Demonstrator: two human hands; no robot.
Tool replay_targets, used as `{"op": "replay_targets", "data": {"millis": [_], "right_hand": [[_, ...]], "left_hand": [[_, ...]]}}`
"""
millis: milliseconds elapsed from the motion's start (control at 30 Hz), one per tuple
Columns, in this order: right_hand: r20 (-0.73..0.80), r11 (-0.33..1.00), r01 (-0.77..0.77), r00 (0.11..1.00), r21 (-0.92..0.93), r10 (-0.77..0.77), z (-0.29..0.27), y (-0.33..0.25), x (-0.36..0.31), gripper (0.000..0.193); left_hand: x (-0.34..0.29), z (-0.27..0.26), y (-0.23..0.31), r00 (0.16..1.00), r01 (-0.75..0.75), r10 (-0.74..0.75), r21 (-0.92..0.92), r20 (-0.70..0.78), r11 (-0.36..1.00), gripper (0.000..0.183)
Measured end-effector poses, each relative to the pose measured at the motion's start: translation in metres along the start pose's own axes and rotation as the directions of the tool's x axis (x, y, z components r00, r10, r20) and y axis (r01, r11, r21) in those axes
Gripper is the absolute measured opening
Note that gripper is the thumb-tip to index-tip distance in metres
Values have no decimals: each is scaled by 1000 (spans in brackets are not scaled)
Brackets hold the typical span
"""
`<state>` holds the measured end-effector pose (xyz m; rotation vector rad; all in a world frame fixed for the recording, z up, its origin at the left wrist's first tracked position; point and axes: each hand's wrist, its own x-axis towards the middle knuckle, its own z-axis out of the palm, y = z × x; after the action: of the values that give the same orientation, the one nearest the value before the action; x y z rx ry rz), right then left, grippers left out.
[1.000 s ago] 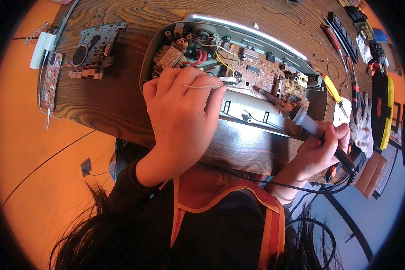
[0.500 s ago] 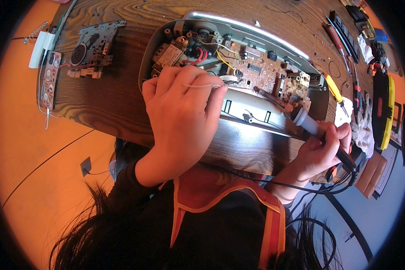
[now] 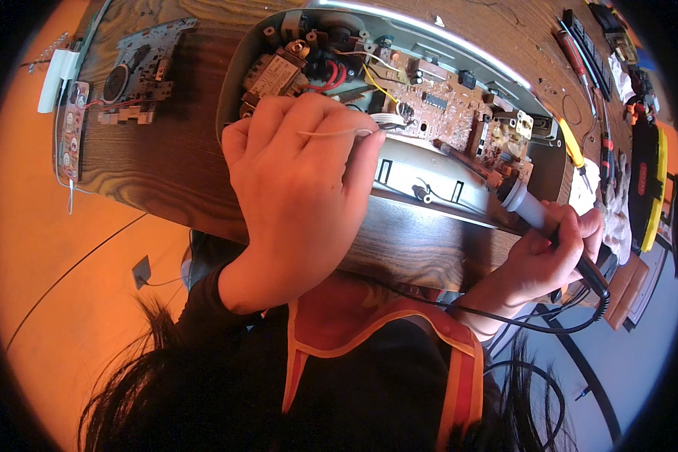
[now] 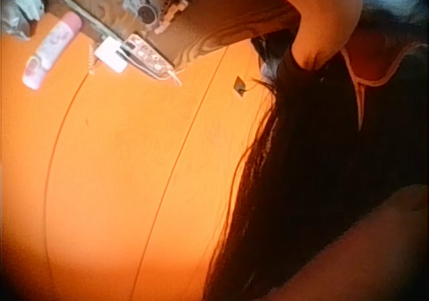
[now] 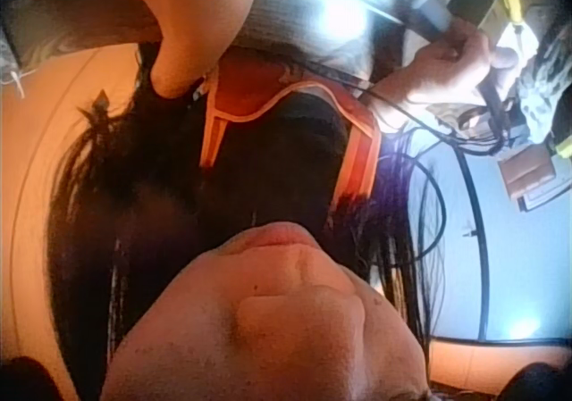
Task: The person solders wires to a circuit board inside a disassembled electronic device. They use a soldering iron to attach a white wire, then a black wire, to the board, and use pliers to strip the black wire before soldering.
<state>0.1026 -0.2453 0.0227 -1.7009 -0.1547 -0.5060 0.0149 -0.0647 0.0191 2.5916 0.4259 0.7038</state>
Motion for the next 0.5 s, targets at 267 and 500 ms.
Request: {"op": "replay_targets", "data": {"millis": [267, 500], "right_hand": [[-33, 1000, -24, 999, 7, 24, 1, 0, 0, 22], [15, 988, -65, 998, 140, 64, 3, -4, 2, 22]], "left_hand": [[0, 1, 0, 1000, -4, 4, -7, -15, 1000, 8], [1, 0, 0, 1000, -6, 6, -4, -5, 1000, 9]]}}
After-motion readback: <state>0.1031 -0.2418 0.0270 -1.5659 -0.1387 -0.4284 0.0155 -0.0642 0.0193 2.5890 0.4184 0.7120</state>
